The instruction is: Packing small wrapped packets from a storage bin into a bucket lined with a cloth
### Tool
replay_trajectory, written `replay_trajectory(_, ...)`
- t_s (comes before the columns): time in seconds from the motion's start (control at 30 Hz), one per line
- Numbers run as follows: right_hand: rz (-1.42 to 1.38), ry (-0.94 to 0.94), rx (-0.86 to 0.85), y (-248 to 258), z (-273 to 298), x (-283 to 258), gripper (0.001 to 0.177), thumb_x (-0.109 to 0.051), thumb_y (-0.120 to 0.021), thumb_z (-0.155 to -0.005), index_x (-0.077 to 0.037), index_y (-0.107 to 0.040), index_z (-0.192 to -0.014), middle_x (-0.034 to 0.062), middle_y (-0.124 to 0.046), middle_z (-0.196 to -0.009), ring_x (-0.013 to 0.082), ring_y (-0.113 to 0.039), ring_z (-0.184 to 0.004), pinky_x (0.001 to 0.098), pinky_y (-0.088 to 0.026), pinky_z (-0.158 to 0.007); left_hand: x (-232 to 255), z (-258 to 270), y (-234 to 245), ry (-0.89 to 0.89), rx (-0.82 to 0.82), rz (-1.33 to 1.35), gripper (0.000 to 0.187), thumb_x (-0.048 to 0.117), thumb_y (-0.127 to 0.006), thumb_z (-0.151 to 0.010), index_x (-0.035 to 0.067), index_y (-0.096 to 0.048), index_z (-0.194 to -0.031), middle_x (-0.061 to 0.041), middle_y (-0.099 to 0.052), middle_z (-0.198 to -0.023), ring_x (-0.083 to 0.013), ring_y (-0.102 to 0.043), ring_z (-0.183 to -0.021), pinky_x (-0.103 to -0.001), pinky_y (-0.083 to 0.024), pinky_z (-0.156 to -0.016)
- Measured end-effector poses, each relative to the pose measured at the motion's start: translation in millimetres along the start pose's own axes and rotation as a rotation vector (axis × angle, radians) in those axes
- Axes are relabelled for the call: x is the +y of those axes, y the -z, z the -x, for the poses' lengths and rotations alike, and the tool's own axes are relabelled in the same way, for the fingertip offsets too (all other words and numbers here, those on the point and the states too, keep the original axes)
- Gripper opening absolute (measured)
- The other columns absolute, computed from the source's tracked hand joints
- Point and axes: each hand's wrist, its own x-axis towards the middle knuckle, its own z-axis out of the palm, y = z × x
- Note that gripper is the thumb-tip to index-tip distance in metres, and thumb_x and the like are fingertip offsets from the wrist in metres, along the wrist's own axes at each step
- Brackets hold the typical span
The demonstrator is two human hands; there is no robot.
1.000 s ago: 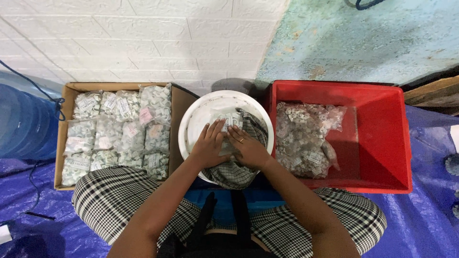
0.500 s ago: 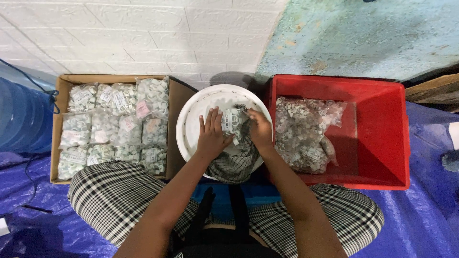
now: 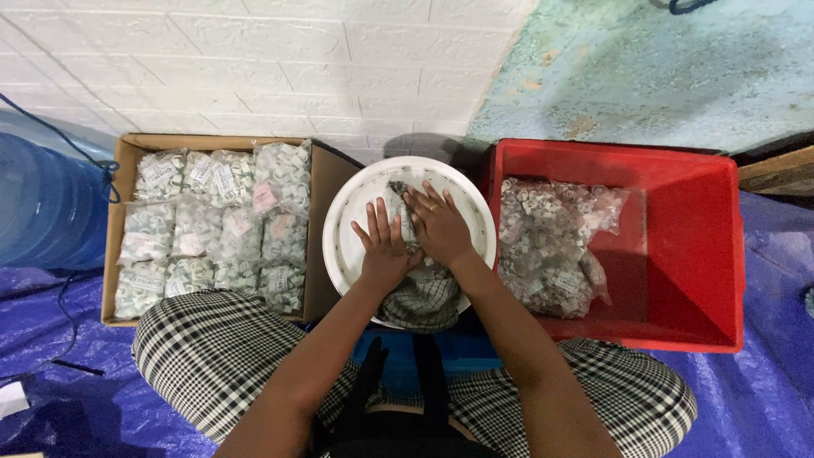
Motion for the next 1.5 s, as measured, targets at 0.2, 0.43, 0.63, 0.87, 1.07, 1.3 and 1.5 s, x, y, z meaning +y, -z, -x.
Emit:
replay_trajectory(0.2, 0.048, 0.377, -0.108, 25.9, -3.5, -19.8, 0.03, -0.025, -0.043, -0.081, -0.018, -0.066, -0.099, -0.0035, -0.062, -0.111, 0.0129, -0.045, -0.12, 0.0389, -0.009, -0.114, -6.4, 13.7, -16.6, -0.008, -0.006, 0.032, 0.089, 0.05, -0.054, -0.077, 0.01, -0.008, -0.142, -0.031, -0.01, -0.144, -0.0554, -0.01, -0.129, -0.078, -0.009, -0.085)
replay_trajectory(0.43, 0.171, 0.174, -0.194, 20.4, -25.6, -12.6, 0.043, -0.038, -0.027, -0.093, -0.017, -0.061, -0.11, 0.0021, -0.056, -0.123, 0.0179, -0.038, -0.127, 0.0432, -0.003, -0.112, -4.7, 7.4, -11.9, 0.007, -0.012, -0.027, 0.091, 0.055, -0.051, -0.078, 0.008, -0.008, -0.142, -0.032, -0.015, -0.143, -0.0537, -0.013, -0.129, -0.077, -0.013, -0.084)
replay_trajectory(0.63, 0.073, 0.37, -0.108, 44.2, -5.8, -26.7, 0.033, -0.029, -0.046, -0.077, -0.01, -0.069, -0.092, 0.0036, -0.067, -0.101, 0.0182, -0.056, -0.108, 0.0352, -0.021, -0.111, -3.8, 10.4, -18.5, -0.021, -0.037, 0.02, 0.092, 0.052, -0.052, -0.078, 0.015, 0.0, -0.143, -0.031, -0.012, -0.143, -0.055, -0.01, -0.129, -0.079, -0.01, -0.084)
replay_trajectory(0.87, -0.042, 0.215, 0.008, 29.8, 1.9, -27.7, 0.031, -0.022, -0.039, -0.087, -0.011, -0.062, -0.104, 0.0053, -0.06, -0.114, 0.0213, -0.051, -0.114, 0.0388, -0.024, -0.109, -3.3, 9.3, -10.6, -0.022, -0.039, 0.034, 0.093, 0.054, -0.054, -0.076, 0.015, -0.002, -0.143, -0.031, -0.011, -0.144, -0.0528, -0.011, -0.13, -0.078, -0.009, -0.086)
replay_trajectory(1.07, -0.049, 0.21, -0.072, 50.6, 0.5, -25.3, 0.03, -0.024, -0.038, -0.088, -0.009, -0.062, -0.099, 0.0091, -0.06, -0.109, 0.0251, -0.05, -0.113, 0.0424, -0.025, -0.108, -1.0, 1.7, -4.5, -0.015, -0.045, 0.05, 0.09, 0.05, -0.056, -0.078, 0.012, -0.006, -0.143, -0.029, -0.011, -0.144, -0.0486, -0.012, -0.132, -0.076, -0.011, -0.087)
replay_trajectory(1.3, -0.05, 0.13, -0.06, 27.0, 18.3, -35.3, 0.034, -0.016, -0.035, -0.091, -0.006, -0.058, -0.113, 0.0085, -0.048, -0.13, 0.0256, -0.036, -0.128, 0.0415, -0.021, -0.111, -2.1, 6.3, -5.7, 0.025, -0.132, 0.078, 0.089, 0.041, -0.058, -0.079, 0.007, -0.005, -0.143, -0.028, -0.008, -0.146, -0.0444, -0.009, -0.134, -0.071, -0.008, -0.093)
replay_trajectory(1.5, -0.112, -0.078, 0.126, -12.2, 16.9, 8.0, 0.046, -0.027, -0.029, -0.098, -0.011, -0.031, -0.141, 0.0059, -0.025, -0.146, 0.0241, -0.019, -0.135, 0.0385, -0.01, -0.109, 2.2, -15.1, 15.7, 0.069, -0.373, 0.178, 0.092, 0.044, -0.056, -0.08, -0.004, -0.005, -0.141, -0.023, -0.007, -0.148, -0.0341, -0.012, -0.137, -0.049, -0.015, -0.106)
